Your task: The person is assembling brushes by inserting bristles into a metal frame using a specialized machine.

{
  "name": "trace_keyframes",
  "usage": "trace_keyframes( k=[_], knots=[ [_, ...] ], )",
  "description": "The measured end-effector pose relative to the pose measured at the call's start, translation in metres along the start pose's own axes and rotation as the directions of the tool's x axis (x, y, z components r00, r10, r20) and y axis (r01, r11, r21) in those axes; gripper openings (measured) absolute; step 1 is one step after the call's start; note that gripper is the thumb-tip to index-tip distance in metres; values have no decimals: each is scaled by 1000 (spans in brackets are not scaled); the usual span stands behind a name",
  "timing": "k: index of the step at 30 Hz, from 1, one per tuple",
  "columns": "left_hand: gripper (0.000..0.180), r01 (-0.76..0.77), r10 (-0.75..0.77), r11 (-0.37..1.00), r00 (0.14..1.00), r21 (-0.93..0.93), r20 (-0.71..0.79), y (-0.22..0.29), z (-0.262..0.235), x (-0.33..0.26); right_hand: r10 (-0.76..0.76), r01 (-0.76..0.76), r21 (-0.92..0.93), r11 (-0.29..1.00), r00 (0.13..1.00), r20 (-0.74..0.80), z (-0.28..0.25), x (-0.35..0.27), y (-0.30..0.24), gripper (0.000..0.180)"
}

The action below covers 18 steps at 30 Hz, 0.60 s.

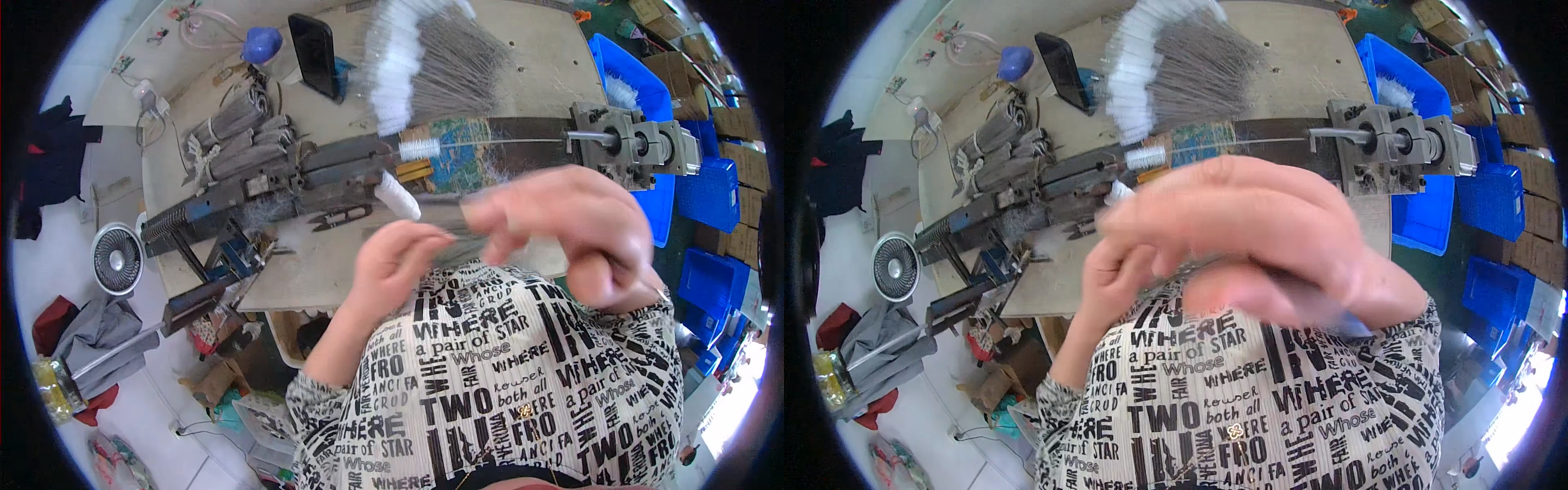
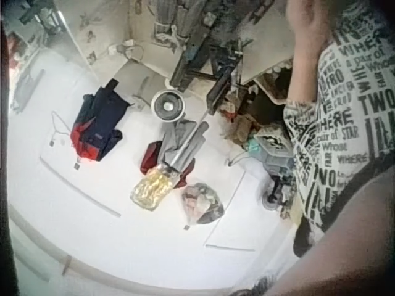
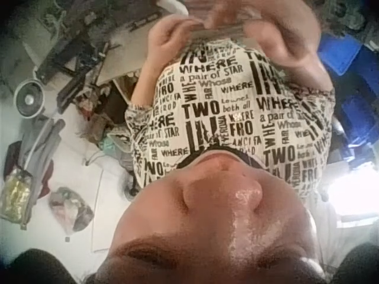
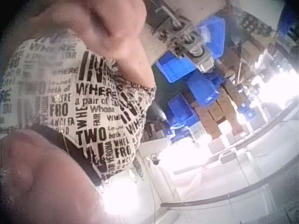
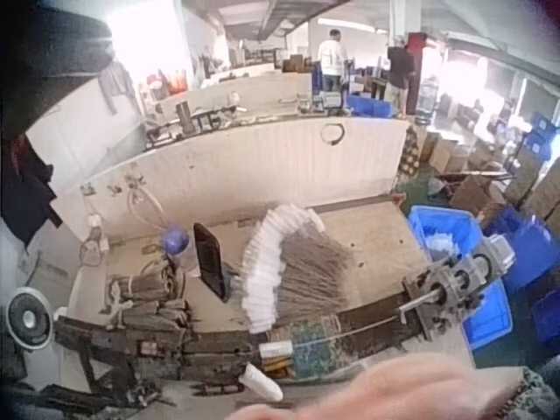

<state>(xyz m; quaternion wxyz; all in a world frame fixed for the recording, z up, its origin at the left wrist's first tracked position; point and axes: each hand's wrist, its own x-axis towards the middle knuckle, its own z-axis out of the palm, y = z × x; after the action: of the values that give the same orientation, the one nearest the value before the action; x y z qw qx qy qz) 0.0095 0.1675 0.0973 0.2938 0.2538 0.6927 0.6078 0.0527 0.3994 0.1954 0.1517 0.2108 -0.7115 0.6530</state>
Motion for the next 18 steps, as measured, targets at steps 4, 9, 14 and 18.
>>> trace_keyframes(
  k=[4, 9, 14, 18],
  knots=[
    [62, 39, -147, 948, 933, -315, -327, -36, -29, -33, 386, -280, -572, 771, 920, 71, 20, -39, 89, 34],
    [79, -54, -81, 947, 915, -318, -396, -12, -7, -14, 831, -790, -269, 551, 550, 88, 57, -47, 127, 40],
    [61, 0, -18, 999, 916, -45, -400, -14, -22, -13, 289, -33, -833, 552, 945, 154, -19, -26, 66, 25],
    [50, -50, 37, 998, 939, -27, -343, -7, -17, 0, 478, 132, -985, 115, 862, 171, -59, -49, 55, 19]
  ],
)
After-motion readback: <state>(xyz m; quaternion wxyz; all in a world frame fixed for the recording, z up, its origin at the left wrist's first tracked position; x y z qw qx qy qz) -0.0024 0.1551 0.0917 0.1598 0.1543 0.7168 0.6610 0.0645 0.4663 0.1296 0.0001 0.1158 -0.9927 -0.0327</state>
